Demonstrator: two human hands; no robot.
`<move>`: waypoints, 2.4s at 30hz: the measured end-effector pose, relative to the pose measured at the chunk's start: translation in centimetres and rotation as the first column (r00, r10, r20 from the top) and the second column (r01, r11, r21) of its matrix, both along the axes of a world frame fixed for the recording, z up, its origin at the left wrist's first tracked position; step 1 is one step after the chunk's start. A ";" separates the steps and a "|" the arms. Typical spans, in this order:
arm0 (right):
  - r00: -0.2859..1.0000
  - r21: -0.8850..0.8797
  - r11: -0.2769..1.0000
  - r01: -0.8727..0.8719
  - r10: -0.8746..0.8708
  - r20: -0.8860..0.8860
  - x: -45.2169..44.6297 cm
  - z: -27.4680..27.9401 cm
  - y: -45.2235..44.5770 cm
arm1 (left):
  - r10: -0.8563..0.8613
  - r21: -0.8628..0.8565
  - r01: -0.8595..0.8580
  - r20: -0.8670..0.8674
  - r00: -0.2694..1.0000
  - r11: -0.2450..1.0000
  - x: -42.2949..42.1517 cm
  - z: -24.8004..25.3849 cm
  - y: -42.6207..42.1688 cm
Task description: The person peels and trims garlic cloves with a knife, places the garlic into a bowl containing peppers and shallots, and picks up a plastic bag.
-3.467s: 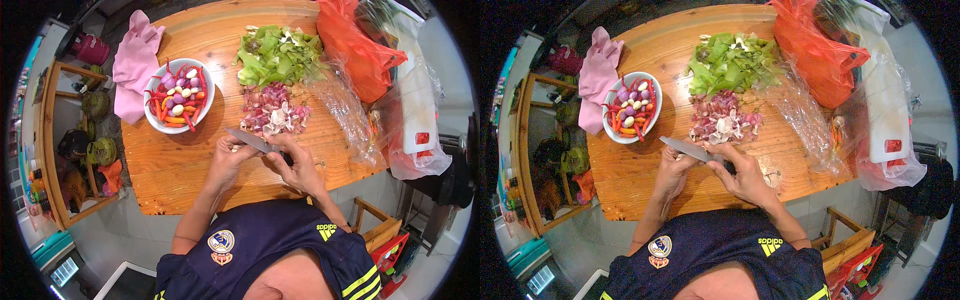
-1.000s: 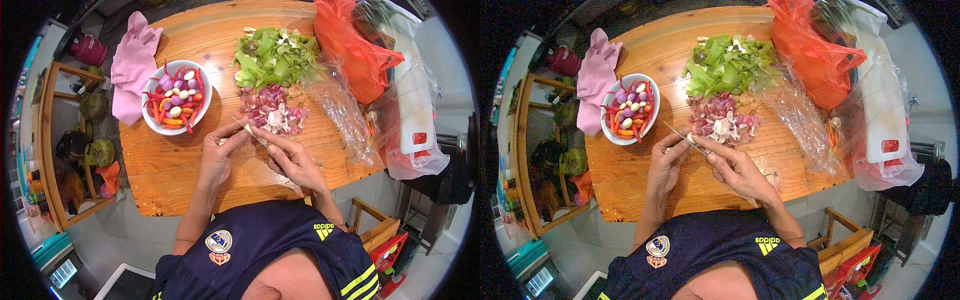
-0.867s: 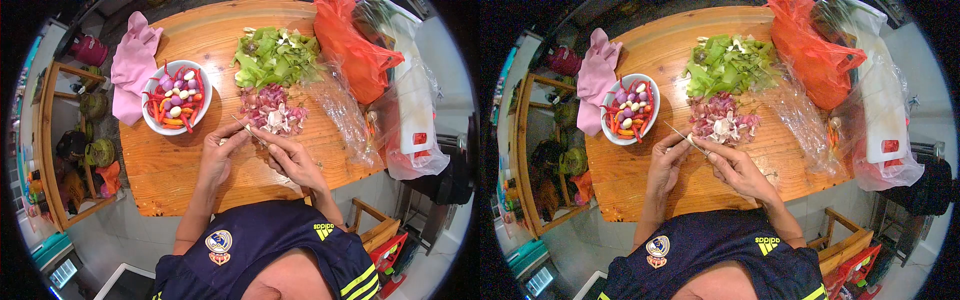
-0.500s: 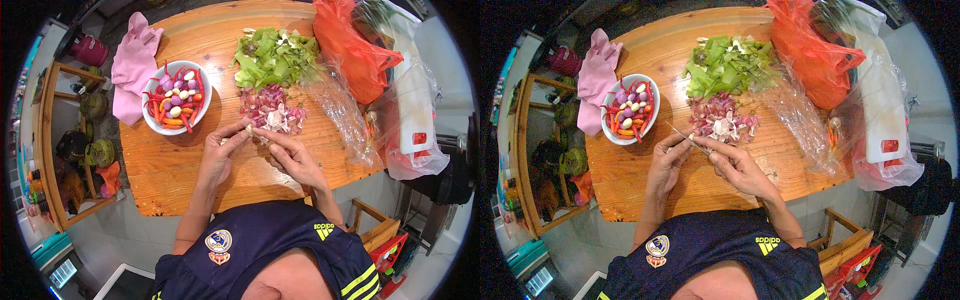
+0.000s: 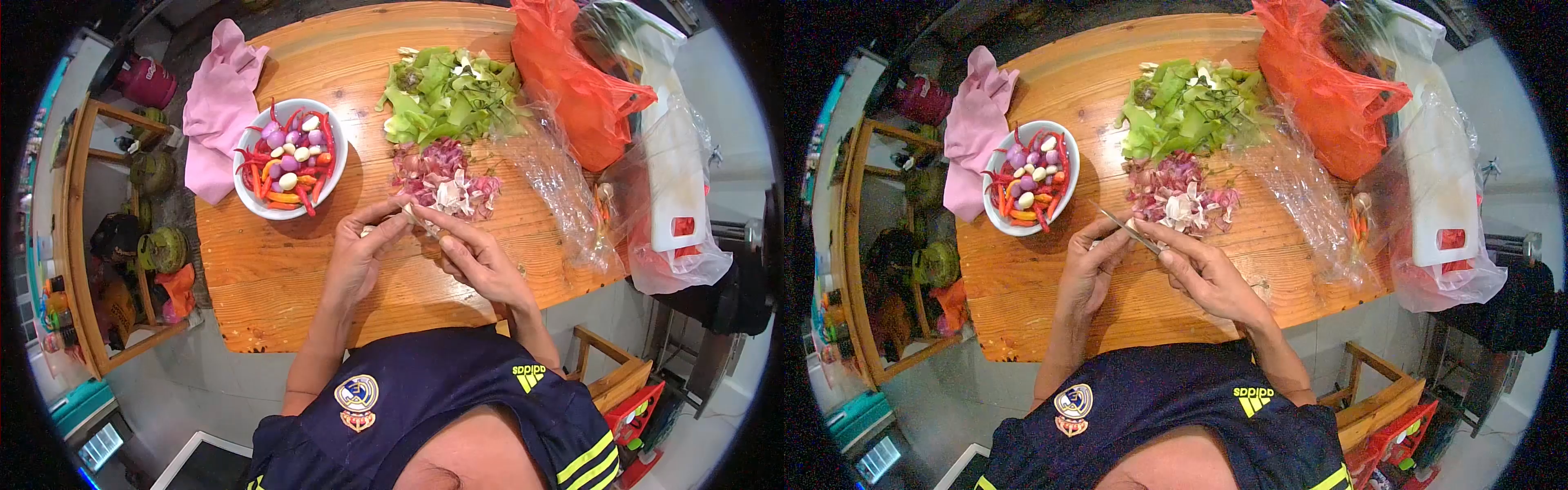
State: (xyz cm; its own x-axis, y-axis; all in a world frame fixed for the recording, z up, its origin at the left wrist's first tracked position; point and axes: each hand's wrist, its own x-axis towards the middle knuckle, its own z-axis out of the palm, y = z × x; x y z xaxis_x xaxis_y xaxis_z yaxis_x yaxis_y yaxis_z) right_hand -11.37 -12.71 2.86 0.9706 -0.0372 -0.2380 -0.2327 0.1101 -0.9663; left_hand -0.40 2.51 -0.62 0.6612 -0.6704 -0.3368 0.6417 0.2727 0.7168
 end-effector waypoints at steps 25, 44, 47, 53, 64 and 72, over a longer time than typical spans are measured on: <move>0.999 0.105 0.994 -0.014 0.017 -0.029 0.0 -0.3 -0.3 | -0.006 0.008 0.006 -0.017 1.000 1.000 0.1 0.2 0.0; 0.964 -0.079 0.965 0.250 -0.256 -0.072 0.1 0.3 0.4 | 0.065 0.005 -0.065 0.044 0.997 0.998 -0.4 -0.1 -0.6; 0.962 -0.071 0.960 0.270 -0.271 -0.010 0.3 0.0 -0.4 | 0.056 -0.005 -0.056 0.041 0.998 0.998 -0.2 0.0 -0.4; 0.978 0.068 0.976 0.207 -0.205 -0.041 0.0 -0.5 -0.2 | 0.071 -0.005 -0.070 0.036 0.997 0.998 -0.5 -0.2 -0.5; 0.999 0.007 0.999 0.032 -0.033 0.029 0.2 -0.4 0.3 | 0.069 -0.026 -0.067 0.122 0.990 0.997 -0.7 0.1 -0.6; 0.990 0.092 0.986 0.138 -0.138 -0.015 0.0 -0.4 0.8 | 0.058 0.033 -0.063 0.127 0.990 0.997 -0.9 -0.5 -0.5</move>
